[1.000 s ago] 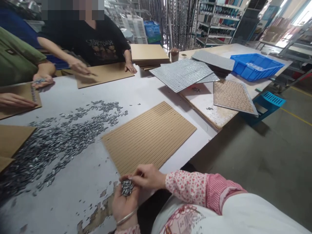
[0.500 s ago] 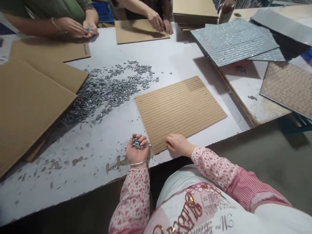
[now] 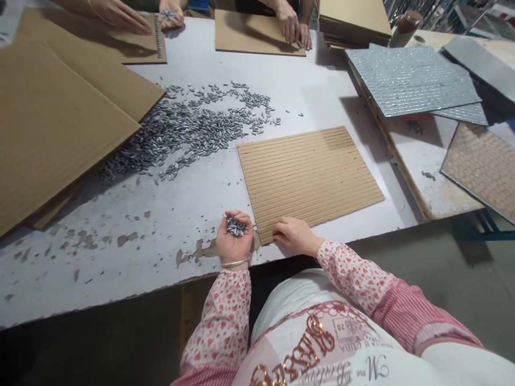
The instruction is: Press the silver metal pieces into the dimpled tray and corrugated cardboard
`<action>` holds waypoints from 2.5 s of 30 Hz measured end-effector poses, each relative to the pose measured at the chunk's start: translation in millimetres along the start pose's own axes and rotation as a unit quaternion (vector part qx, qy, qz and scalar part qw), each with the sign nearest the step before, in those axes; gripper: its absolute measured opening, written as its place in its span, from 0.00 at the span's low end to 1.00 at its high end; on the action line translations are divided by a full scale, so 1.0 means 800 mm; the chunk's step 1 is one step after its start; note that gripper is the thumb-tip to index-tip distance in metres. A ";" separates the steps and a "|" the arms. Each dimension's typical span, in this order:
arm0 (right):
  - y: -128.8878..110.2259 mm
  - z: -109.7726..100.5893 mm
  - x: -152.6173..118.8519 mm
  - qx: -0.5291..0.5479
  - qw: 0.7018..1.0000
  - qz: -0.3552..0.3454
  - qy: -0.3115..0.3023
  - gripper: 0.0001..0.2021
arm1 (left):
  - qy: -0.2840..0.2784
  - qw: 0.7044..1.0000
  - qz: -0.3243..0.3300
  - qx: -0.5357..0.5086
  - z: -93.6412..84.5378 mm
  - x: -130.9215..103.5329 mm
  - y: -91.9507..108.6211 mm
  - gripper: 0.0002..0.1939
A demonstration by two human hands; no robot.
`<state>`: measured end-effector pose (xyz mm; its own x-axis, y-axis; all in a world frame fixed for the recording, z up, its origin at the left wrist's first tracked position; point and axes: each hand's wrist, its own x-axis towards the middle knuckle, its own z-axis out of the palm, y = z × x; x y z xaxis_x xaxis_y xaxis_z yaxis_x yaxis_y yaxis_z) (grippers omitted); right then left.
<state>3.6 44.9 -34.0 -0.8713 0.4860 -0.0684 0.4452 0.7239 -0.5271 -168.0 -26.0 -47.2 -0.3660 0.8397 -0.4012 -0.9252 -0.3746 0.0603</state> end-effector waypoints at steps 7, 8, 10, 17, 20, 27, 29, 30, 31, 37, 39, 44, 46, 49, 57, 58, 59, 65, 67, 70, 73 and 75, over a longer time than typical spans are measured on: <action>-0.014 0.004 0.006 -0.051 0.998 0.028 -0.023 0.08 | 0.023 1.000 0.005 -0.004 -0.005 0.005 -0.009 0.11; -0.017 0.004 0.008 -0.055 0.998 0.025 -0.026 0.08 | 0.018 1.000 0.001 -0.005 -0.005 0.005 -0.009 0.11; -0.023 0.003 0.012 -0.065 0.997 0.021 -0.034 0.09 | 0.009 1.000 -0.007 -0.017 -0.006 0.004 -0.009 0.11; -0.035 -0.005 0.023 -0.066 0.993 0.063 -0.077 0.08 | -0.008 0.999 -0.020 -0.025 -0.004 -0.001 -0.009 0.12; -0.037 -0.005 0.025 -0.065 0.992 0.081 -0.072 0.09 | -0.010 0.999 -0.023 -0.035 -0.004 -0.002 -0.009 0.13; -0.035 0.003 0.027 -0.047 0.992 0.109 -0.043 0.07 | 0.022 0.999 0.008 -0.028 -0.005 0.000 -0.009 0.14; -0.032 0.004 0.027 -0.012 0.994 0.110 -0.020 0.06 | 0.045 0.998 0.023 -0.031 -0.004 0.000 -0.009 0.13; -0.031 0.004 0.027 0.014 0.994 0.109 0.001 0.06 | 0.055 0.998 0.028 -0.032 -0.004 -0.001 -0.009 0.14; -0.030 0.003 0.027 0.045 0.993 0.105 0.026 0.06 | 0.064 0.997 0.031 -0.033 -0.004 -0.002 -0.010 0.14; -0.040 -0.005 0.034 0.140 0.985 -0.019 0.097 0.09 | 0.096 0.994 0.012 -0.041 -0.004 -0.015 -0.019 0.15; -0.043 -0.004 0.039 0.122 0.989 -0.032 0.081 0.09 | 0.099 0.994 0.014 -0.041 -0.004 -0.018 -0.023 0.15; -0.040 0.004 0.043 0.157 0.984 -0.024 0.076 0.05 | 0.107 0.993 0.028 -0.041 -0.003 -0.021 -0.025 0.16; -0.035 0.003 0.040 0.202 0.976 -0.001 0.084 0.06 | 0.108 0.993 0.029 -0.035 -0.003 -0.020 -0.022 0.15; -0.024 -0.004 0.034 0.219 0.970 0.050 0.095 0.07 | 0.107 0.993 0.046 -0.031 -0.003 -0.017 -0.013 0.14; -0.017 -0.005 0.035 0.089 0.996 0.021 0.010 0.05 | 0.103 0.994 0.037 -0.029 -0.001 -0.010 -0.009 0.15; -0.020 -0.003 0.036 0.073 0.997 0.020 0.012 0.05 | 0.102 0.994 0.034 -0.031 -0.001 -0.011 -0.009 0.15; -0.022 -0.001 0.036 0.061 0.998 0.020 0.012 0.05 | 0.100 0.994 0.033 -0.033 -0.002 -0.011 -0.010 0.15; -0.030 0.003 0.035 0.018 0.998 0.056 0.003 0.06 | 0.087 0.995 0.027 -0.030 -0.005 -0.011 -0.008 0.15; -0.029 0.003 0.035 -0.008 0.998 0.060 0.008 0.07 | 0.080 0.996 0.026 -0.027 -0.006 -0.011 -0.008 0.14; -0.026 0.004 0.034 -0.029 0.997 0.064 0.021 0.09 | 0.079 0.996 0.023 -0.030 -0.007 -0.011 -0.008 0.14; -0.024 0.005 0.033 -0.031 0.998 0.054 0.017 0.09 | 0.078 0.996 0.022 -0.032 -0.007 -0.012 -0.008 0.13; -0.023 0.005 0.033 -0.037 0.998 0.051 0.016 0.09 | 0.077 0.996 0.022 -0.034 -0.008 -0.012 -0.008 0.13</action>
<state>-28.6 42.4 -29.2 -0.8142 0.5734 -0.0915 0.5464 0.7034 -0.4546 -157.9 -34.0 -49.6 -0.3825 0.7536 -0.5346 -0.8973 -0.4409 0.0206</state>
